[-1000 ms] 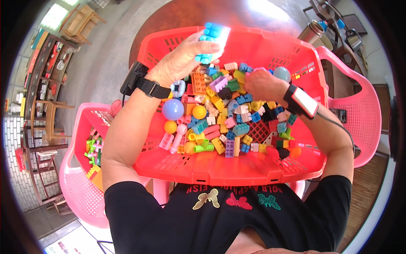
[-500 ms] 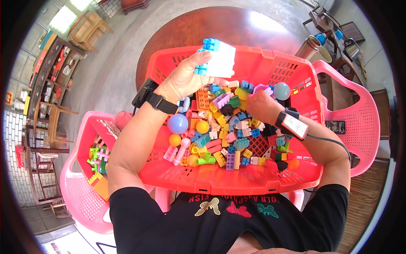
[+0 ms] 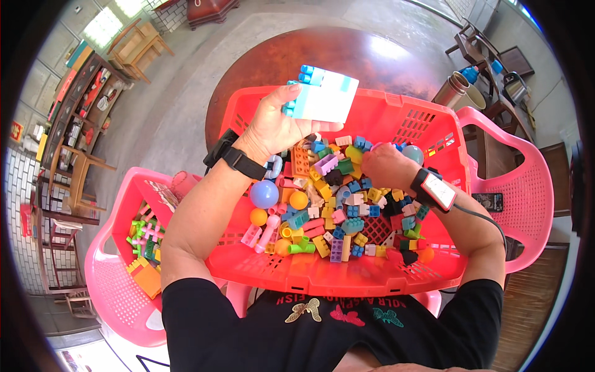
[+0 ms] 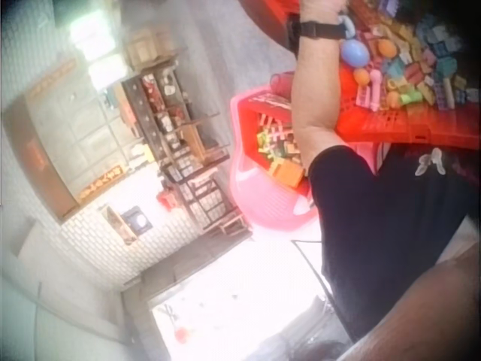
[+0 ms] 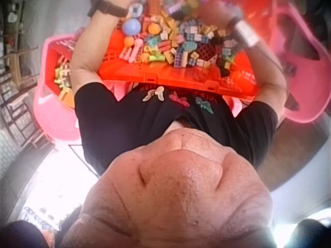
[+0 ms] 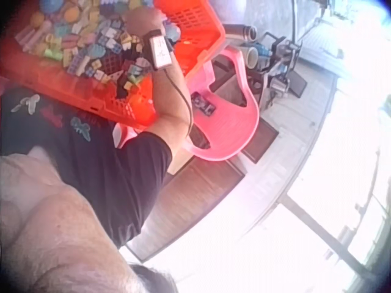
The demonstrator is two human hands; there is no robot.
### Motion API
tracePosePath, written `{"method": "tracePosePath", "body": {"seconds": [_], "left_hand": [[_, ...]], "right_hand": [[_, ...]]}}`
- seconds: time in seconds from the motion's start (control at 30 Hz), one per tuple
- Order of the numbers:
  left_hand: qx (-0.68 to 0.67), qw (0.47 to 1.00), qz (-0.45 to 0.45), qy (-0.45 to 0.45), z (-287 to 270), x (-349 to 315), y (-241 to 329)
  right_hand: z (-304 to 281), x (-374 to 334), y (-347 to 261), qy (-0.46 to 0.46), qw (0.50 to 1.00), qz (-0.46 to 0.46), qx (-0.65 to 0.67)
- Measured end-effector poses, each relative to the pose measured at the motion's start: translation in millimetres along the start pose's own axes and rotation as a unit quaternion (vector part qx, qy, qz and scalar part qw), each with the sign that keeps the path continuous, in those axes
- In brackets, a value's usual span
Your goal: The recorder is sorting and assembling various colorful plastic blocks from a large red basket.
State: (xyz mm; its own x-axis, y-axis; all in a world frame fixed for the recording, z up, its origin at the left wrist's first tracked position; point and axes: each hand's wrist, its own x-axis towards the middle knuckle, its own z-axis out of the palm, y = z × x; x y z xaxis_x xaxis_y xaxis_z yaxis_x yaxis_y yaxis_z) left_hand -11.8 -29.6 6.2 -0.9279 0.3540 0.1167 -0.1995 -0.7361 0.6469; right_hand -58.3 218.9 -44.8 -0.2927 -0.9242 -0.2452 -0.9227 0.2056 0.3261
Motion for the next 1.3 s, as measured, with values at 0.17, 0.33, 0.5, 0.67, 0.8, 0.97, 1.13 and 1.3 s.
{"method": "tracePosePath", "body": {"seconds": [0.17, 0.33, 0.5, 0.67, 0.8, 0.97, 1.13, 1.3], "left_hand": [[0.013, 0.999, -0.017, -0.023, -2, 1, 1], [-0.009, 0.998, -0.024, -0.057, 4, 0, -4], [0.045, 0.996, -0.043, -0.070, 10, 0, -9], [0.216, 0.972, -0.085, 0.028, 17, -4, -9], [0.223, 0.968, -0.104, 0.045, 12, -2, -9], [0.410, 0.905, -0.042, 0.102, 22, -2, -25], [0.450, 0.890, -0.016, 0.078, 22, -1, -32], [0.446, 0.891, -0.028, 0.076, 27, -3, -28]], "right_hand": [[-26, -5, 40, 0.097, 0.946, 0.017, 0.308], [-46, -14, 73, 0.160, 0.744, 0.064, 0.646], [-42, -16, 85, 0.285, 0.592, 0.032, 0.754], [-50, -12, 75, 0.317, 0.451, -0.033, 0.834], [-51, -9, 67, 0.331, 0.463, -0.043, 0.821], [-52, 1, 53, 0.364, 0.516, -0.056, 0.773], [-52, 2, 49, 0.356, 0.551, -0.040, 0.754], [-55, -1, 49, 0.357, 0.616, -0.006, 0.702]]}}
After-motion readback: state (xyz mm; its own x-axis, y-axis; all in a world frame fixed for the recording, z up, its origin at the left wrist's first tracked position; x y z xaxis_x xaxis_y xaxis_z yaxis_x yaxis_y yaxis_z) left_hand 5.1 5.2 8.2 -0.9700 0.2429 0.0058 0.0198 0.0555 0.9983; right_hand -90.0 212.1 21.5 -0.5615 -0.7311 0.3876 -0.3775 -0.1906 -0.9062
